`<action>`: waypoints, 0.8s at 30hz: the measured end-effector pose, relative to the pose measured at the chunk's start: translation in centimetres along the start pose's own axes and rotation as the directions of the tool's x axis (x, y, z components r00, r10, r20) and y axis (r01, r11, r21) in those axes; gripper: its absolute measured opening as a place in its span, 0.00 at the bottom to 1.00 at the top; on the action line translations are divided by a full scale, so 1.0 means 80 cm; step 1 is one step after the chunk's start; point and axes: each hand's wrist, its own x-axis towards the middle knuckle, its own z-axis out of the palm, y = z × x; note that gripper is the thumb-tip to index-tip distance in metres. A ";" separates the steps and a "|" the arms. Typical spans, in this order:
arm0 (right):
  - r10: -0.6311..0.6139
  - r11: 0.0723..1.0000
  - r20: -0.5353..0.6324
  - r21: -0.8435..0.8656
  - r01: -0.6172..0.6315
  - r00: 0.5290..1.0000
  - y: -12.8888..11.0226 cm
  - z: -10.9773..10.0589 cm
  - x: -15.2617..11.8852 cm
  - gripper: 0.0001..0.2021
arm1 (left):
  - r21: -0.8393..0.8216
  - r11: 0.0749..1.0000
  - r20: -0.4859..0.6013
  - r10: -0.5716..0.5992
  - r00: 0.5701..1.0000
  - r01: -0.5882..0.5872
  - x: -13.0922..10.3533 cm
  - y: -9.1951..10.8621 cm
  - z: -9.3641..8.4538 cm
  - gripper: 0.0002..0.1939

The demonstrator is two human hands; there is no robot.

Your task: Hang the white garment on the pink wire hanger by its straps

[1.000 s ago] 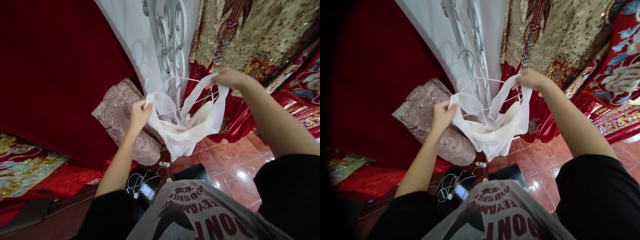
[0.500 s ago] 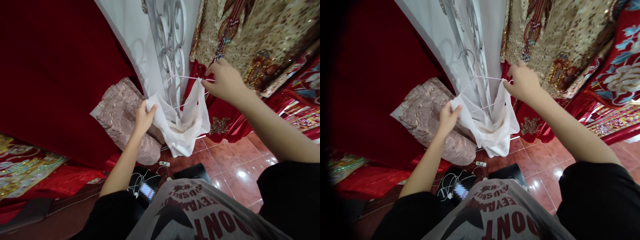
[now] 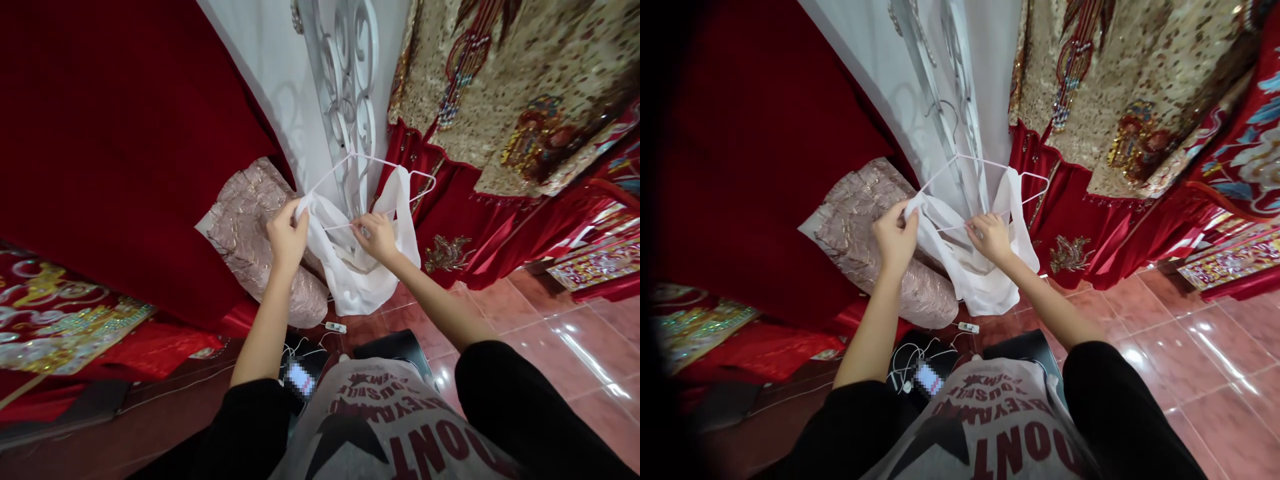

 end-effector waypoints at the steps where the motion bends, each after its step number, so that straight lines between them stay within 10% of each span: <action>1: 0.005 1.000 -0.018 0.013 -0.005 1.000 -0.003 0.000 -0.004 0.12 | -0.022 1.000 -0.031 -0.011 0.999 0.011 -0.004 -0.002 0.002 0.12; 9: 0.022 0.998 -0.012 0.059 -0.021 1.000 -0.005 -0.010 -0.008 0.09 | -0.227 0.956 -0.267 -0.247 0.932 0.188 -0.003 -0.048 -0.016 0.08; 16: 0.057 0.994 -0.028 0.093 -0.054 0.998 -0.012 -0.002 -0.013 0.09 | -0.515 0.583 -0.102 -0.770 0.630 0.629 -0.082 -0.113 -0.016 0.13; 20: 0.059 0.994 -0.052 0.097 -0.054 0.997 -0.012 0.002 -0.011 0.10 | -0.419 0.556 0.069 -0.769 0.635 0.718 -0.160 -0.110 0.013 0.16; 24: 0.061 0.996 -0.043 0.075 -0.057 0.997 -0.011 0.002 -0.011 0.10 | -0.341 0.635 0.102 -0.708 0.698 0.694 -0.172 -0.091 0.038 0.29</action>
